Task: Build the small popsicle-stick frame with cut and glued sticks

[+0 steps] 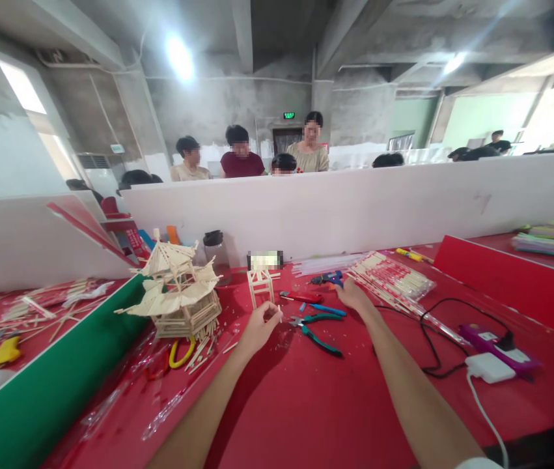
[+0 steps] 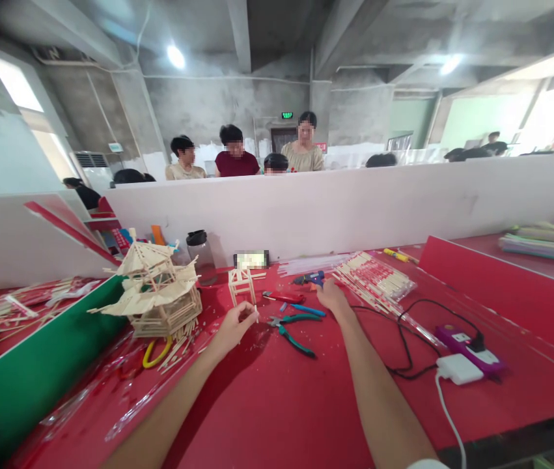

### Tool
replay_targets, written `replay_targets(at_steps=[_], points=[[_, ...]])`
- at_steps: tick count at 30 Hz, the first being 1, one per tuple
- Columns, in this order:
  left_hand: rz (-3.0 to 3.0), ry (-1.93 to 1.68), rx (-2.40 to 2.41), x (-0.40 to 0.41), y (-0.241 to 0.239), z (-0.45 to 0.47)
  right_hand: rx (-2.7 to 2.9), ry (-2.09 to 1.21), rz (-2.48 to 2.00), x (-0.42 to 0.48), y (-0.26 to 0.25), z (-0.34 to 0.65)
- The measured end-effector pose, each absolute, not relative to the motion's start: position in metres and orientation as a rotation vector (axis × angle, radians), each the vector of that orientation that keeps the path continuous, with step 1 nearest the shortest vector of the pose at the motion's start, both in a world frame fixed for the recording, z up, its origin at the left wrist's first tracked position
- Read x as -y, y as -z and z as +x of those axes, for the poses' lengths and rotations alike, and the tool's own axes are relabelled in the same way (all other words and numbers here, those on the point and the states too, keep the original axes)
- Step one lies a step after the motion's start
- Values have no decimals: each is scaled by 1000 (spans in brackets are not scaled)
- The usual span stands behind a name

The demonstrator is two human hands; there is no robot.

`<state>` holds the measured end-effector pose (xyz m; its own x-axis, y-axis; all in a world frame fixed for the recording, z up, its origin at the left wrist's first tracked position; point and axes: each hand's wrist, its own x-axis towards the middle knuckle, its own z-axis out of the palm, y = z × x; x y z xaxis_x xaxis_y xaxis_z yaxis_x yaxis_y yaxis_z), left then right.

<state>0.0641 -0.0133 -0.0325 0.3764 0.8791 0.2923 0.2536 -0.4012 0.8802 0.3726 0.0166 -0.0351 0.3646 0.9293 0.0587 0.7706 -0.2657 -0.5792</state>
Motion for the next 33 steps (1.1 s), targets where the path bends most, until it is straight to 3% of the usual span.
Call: replay_targets(at_steps=[5,11,33], points=[[1747,-1088,-950,3,39,57,1419,-455,-1640,-7,23,356],[1613,-1129,-969,2,34,52,1446,-801,-1158,20,8,305],[1768,-1154,-1005,10,19,48,1696,-611,-1282,32,-3,290]])
